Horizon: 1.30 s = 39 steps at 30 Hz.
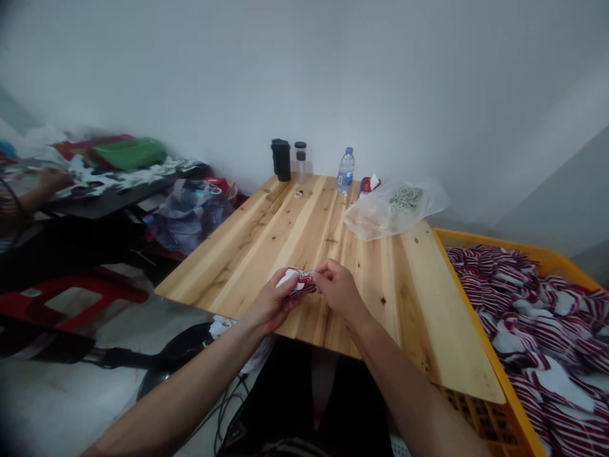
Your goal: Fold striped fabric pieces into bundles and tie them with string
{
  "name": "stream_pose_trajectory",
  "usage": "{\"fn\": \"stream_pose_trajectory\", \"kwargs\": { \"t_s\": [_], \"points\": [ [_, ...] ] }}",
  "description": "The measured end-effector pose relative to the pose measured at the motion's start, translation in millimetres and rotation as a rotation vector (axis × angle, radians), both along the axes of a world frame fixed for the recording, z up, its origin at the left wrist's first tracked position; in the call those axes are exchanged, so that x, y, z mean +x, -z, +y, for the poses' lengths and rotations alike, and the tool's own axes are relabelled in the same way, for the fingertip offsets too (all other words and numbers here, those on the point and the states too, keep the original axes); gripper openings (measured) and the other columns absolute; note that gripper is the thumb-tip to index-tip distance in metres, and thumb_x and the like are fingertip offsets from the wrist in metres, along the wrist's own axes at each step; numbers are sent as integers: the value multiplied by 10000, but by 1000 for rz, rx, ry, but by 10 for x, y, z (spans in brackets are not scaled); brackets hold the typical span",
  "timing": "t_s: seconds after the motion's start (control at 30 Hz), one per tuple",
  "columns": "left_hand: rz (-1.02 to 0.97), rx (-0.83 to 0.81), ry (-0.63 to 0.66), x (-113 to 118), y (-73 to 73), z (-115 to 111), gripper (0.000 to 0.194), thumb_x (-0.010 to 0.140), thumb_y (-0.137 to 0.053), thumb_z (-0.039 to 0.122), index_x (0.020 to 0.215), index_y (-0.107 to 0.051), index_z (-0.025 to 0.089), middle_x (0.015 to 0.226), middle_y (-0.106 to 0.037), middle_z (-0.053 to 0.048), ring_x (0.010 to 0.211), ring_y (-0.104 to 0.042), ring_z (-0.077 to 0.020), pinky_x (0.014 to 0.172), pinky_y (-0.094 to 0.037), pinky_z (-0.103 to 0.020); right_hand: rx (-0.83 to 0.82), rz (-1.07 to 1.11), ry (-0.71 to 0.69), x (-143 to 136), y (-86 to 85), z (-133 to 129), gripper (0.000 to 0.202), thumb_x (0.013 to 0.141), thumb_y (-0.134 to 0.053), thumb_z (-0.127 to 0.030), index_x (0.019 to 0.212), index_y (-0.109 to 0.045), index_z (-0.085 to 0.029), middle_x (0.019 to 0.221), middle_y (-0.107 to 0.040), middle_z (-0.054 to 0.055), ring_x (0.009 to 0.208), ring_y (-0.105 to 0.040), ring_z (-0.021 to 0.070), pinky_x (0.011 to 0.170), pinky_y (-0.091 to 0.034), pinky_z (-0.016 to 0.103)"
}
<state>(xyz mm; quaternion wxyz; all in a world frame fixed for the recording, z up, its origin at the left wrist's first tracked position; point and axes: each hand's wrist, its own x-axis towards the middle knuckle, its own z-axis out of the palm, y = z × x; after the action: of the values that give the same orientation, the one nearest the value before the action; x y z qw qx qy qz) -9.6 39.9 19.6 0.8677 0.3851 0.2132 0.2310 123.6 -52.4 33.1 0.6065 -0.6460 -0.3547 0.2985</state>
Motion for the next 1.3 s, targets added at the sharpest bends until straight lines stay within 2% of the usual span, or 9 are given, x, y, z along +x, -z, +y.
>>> {"fn": "stream_pose_trajectory", "kwargs": {
  "t_s": [0.2, 0.4, 0.5, 0.63, 0.73, 0.83, 0.93, 1.2, 1.3],
  "points": [
    [-6, -106, -16, 101, -25, -47, 313, 765, -767, 386, 912, -618, 154, 808, -677, -21, 654, -627, -92, 529, -463, -153, 107, 51, 126, -174, -20, -40, 169, 817, -641, -356, 784, -533, -231, 542, -481, -86, 526, -493, 114, 548, -415, 247],
    [-14, 40, -158, 173, 26, -45, 323, 770, -758, 383, 967, -588, 191, 905, -662, -8, 778, -626, -115, 607, -455, -179, 90, 135, 134, -277, -144, -114, 238, 850, -598, -435, 756, -510, -235, 544, -436, -78, 469, -380, 99, 434, -282, 224],
    [54, 339, -218, 104, 47, 4, 370, 726, -800, 305, 1012, -586, 211, 936, -639, 10, 831, -593, -127, 713, -444, -212, 116, 393, 81, -254, -303, -182, 260, 843, -604, -451, 776, -485, -229, 640, -499, -54, 530, -447, 96, 449, -315, 204],
    [188, 876, 38, -18, 47, 85, 362, 765, -747, 345, 1055, -586, 202, 915, -628, -9, 808, -571, -173, 743, -431, -279, 176, 750, 6, -130, -466, -213, 255, 723, -742, -294, 861, -542, -216, 801, -624, -9, 608, -510, 83, 503, -375, 186],
    [241, 1009, 155, -66, 17, 144, 377, 766, -732, 355, 1080, -593, 202, 953, -626, -30, 834, -575, -202, 742, -426, -294, 144, 774, -13, -69, -497, -208, 282, 696, -740, -248, 910, -557, -224, 865, -671, 16, 581, -498, 79, 499, -364, 195],
    [295, 1052, 151, -87, -39, 207, 386, 747, -743, 367, 1070, -615, 199, 964, -633, -42, 868, -578, -224, 762, -424, -302, 68, 611, -94, -89, -495, -212, 261, 732, -702, -299, 935, -558, -219, 809, -680, 1, 520, -433, 67, 482, -311, 199],
    [313, 1033, 189, -112, -99, 272, 415, 734, -755, 418, 1053, -622, 189, 954, -646, -47, 856, -583, -224, 749, -422, -298, 23, 271, -167, -128, -500, -230, 157, 815, -600, -308, 937, -569, -214, 702, -634, -32, 533, -449, 86, 511, -329, 220],
    [214, 998, 346, -213, -206, 341, 420, 787, -714, 438, 1091, -582, 179, 938, -651, -43, 847, -591, -205, 743, -433, -288, -56, -1158, -206, 25, -463, -313, 197, 841, -517, -140, 980, -634, -214, 840, -627, 53, 806, -564, 213, 731, -399, 341],
    [175, 994, 437, -220, -228, 281, 401, 787, -720, 421, 1079, -589, 180, 953, -636, -44, 855, -584, -200, 748, -435, -287, -1, -1213, -143, 63, -365, -277, 155, 895, -516, -216, 976, -648, -221, 816, -631, 64, 806, -569, 225, 751, -402, 356]
  ]
}}
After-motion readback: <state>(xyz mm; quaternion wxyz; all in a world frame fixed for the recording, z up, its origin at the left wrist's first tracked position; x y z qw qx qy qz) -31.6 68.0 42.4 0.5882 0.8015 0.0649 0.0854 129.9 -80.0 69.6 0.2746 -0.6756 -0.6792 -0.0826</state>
